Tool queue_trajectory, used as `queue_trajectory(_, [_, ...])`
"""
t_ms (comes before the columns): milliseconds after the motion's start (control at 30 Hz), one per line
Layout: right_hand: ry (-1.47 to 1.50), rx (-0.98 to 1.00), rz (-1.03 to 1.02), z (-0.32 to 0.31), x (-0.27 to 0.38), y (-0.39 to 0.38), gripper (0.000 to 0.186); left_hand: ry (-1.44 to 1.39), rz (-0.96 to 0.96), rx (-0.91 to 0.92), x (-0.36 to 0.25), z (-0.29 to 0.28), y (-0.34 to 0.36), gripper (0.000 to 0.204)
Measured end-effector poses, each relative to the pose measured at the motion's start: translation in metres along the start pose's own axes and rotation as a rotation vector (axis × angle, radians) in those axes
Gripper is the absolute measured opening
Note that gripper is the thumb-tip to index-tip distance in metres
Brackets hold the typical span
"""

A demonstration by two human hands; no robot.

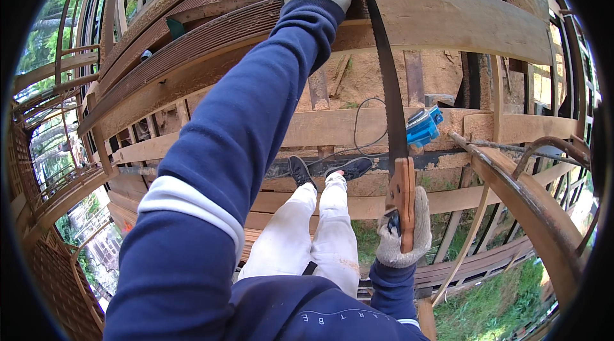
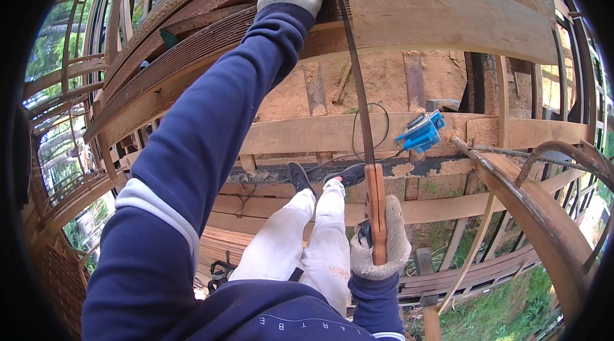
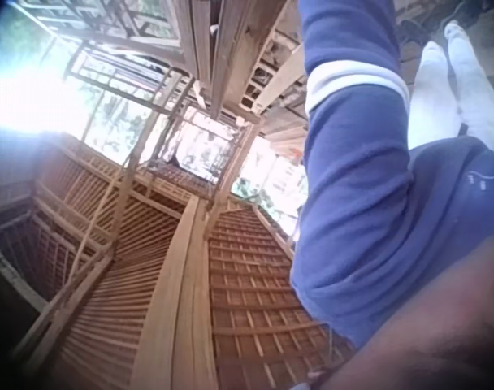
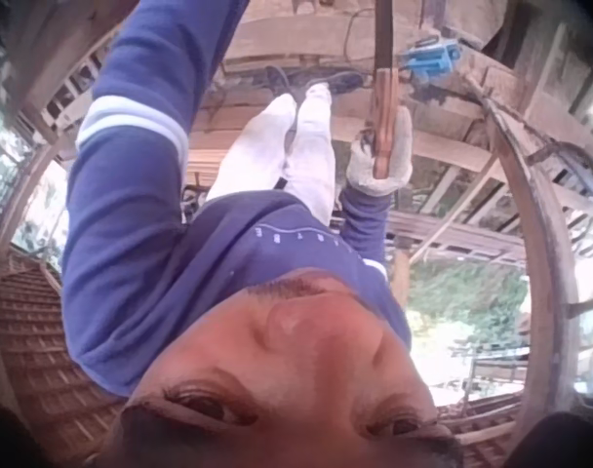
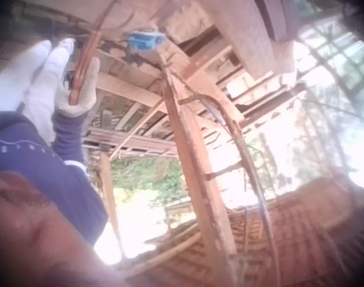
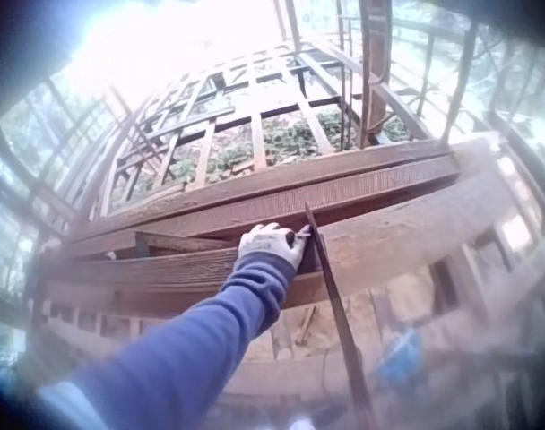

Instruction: The person saws through a piece of wood with a hand saw, then picks up the cut piece and moves several other wooden planks.

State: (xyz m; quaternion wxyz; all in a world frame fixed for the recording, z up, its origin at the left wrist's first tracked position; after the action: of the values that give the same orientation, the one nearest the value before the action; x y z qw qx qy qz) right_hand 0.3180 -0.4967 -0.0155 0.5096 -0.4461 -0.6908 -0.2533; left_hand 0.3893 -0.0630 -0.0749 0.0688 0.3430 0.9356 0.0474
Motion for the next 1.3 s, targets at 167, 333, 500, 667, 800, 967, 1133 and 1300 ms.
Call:
queue_trajectory(167, [0.108,-0.058,-0.041,0.029,0.015,0.048,0.062,-0.009,0.002,0.052,-0.012,0.003,0.003,0.06])
queue_trajectory(333, [0.133,-0.01,-0.23,0.055,0.014,0.083,0.064,-0.005,-0.013,0.008,0.004,0.001,0.004,0.06])
queue_trajectory(500, [0.166,-0.031,0.04,0.014,0.012,0.017,0.062,-0.003,-0.006,0.05,-0.004,0.003,0.002,0.057])
queue_trajectory(667, [0.143,-0.073,0.011,0.044,0.011,0.057,0.062,0.003,0.01,0.012,-0.005,-0.003,0.001,0.056])
queue_trajectory(800, [0.099,-0.009,-0.22,0.06,0.016,0.089,0.063,-0.023,-0.006,0.007,0.001,0.003,0.004,0.058])
queue_trajectory(967, [0.105,-0.035,0.033,0.019,0.0,0.018,0.059,-0.003,0.009,-0.021,0.005,-0.004,0.003,0.057])
queue_trajectory(1133, [0.091,-0.024,-0.094,0.045,0.016,0.066,0.062,-0.001,-0.003,0.055,-0.01,-0.002,0.003,0.059])
queue_trajectory(1300, [0.165,-0.007,-0.205,0.063,0.025,0.089,0.059,-0.007,0.007,0.033,-0.001,0.004,0.002,0.059])
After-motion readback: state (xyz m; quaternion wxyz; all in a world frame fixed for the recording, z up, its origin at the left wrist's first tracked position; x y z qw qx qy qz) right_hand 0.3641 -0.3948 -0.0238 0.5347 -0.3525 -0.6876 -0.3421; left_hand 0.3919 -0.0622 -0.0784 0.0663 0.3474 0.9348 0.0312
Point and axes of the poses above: each hand's wrist, its own y-axis towards the middle knuckle, its own z-axis out of the palm, x = y × z, the point moved 5 cm from there along y, towards the middle knuckle, and after that the axes turned 7 degrees about -x, right-handed, at the moved point
